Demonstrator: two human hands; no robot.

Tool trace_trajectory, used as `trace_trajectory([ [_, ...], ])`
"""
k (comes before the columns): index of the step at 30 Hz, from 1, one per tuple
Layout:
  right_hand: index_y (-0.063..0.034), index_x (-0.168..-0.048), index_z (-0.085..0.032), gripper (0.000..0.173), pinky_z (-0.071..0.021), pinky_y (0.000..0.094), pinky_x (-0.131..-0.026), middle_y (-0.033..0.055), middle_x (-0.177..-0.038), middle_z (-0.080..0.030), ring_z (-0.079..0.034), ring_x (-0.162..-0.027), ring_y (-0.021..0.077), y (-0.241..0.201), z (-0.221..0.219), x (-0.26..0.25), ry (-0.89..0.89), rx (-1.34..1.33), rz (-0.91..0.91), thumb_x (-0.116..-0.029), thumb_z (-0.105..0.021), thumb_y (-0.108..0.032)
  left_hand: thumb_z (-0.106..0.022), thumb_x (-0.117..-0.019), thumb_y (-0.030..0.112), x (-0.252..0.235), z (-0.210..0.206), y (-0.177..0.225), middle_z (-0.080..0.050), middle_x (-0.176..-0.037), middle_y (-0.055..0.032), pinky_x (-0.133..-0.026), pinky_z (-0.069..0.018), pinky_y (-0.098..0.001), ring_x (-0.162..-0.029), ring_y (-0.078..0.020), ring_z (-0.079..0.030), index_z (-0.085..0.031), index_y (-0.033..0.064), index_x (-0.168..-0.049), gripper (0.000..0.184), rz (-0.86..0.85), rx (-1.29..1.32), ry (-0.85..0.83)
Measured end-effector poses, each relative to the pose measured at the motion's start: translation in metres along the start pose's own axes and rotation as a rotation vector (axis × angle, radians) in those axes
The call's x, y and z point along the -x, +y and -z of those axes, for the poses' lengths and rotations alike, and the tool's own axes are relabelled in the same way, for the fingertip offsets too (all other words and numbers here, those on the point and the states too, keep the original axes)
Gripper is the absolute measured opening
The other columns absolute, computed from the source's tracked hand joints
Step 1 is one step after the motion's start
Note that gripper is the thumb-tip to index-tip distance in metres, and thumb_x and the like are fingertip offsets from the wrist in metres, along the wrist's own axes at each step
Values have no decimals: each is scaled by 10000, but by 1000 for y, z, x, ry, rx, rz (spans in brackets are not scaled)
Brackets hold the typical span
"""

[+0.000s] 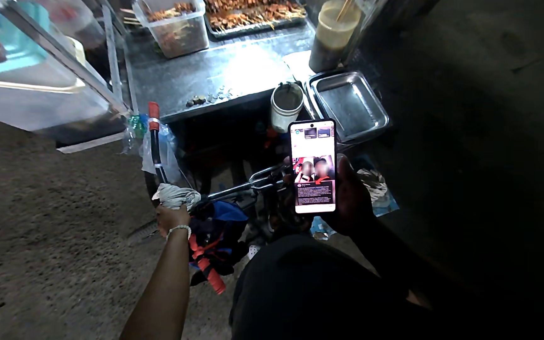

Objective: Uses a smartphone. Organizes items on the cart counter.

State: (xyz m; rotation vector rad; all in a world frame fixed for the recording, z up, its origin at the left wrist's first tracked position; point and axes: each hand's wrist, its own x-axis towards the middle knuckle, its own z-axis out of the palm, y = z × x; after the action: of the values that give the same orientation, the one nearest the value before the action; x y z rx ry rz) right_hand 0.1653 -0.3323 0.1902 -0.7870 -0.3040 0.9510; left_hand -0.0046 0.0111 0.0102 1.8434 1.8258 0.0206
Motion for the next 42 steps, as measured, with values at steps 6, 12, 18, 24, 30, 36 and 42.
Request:
trace_trajectory([
  [6, -165, -1355, -573, 678, -654, 417, -662, 177, -1214, -705, -751, -965, 302, -1, 1, -1, 1, 26, 7, -978, -467, -718, -723, -941, 311, -4, -2, -1, -516, -1452, -302, -1092, -426, -590, -1341, -444, -525, -354, -13, -1541, 775, 0, -6, 6],
  [12, -158, -1363, -577, 683, -647, 422, -732, 163, -1218, -694, -734, -998, 282, -1, 2, -4, 6, 46, 23, -965, -512, -709, -725, -939, 316, -4, -3, -2, -510, -1458, -305, -1104, -412, -592, -1352, -445, -513, -354, -24, -1541, 784, -5, -1, 7],
  [18, -173, -1358, -591, 637, -631, 427, -854, 122, -1224, -703, -718, -1070, 246, 0, 1, -2, 45, 35, 46, -985, -499, -682, -713, -949, 309, -3, -2, -2, -521, -1442, -317, -1096, -421, -593, -1338, -452, -525, -330, -30, -1550, 790, -6, -15, -3],
  [24, -171, -1354, -591, 651, -643, 426, -795, 141, -1236, -696, -727, -1047, 264, -2, 1, -2, 46, 35, 28, -965, -535, -691, -720, -943, 319, -1, 0, 1, -501, -1465, -310, -1109, -411, -587, -1355, -440, -514, -339, -36, -1544, 795, -2, -22, -1],
  [30, -156, -1361, -585, 687, -652, 426, -699, 176, -1232, -696, -744, -982, 296, -3, 3, -3, 5, 44, 10, -984, -460, -716, -713, -951, 311, 0, 0, 1, -476, -1483, -319, -1115, -406, -587, -1369, -451, -494, -337, -40, -1543, 785, -5, -12, -3],
  [36, -160, -1348, -590, 672, -651, 420, -660, 187, -1218, -698, -750, -945, 302, -2, 2, -3, -9, 18, 4, -966, -512, -707, -719, -945, 318, 0, 0, 0, -496, -1471, -308, -1106, -414, -589, -1360, -446, -506, -347, -29, -1542, 784, -7, -23, 4],
  [42, -160, -1366, -563, 673, -649, 426, -637, 201, -1235, -687, -749, -949, 327, -2, 2, -2, -20, 13, 0, -971, -510, -702, -714, -947, 315, 0, 0, 1, -496, -1472, -306, -1107, -415, -585, -1356, -441, -512, -337, -24, -1550, 788, -3, -13, 2],
])
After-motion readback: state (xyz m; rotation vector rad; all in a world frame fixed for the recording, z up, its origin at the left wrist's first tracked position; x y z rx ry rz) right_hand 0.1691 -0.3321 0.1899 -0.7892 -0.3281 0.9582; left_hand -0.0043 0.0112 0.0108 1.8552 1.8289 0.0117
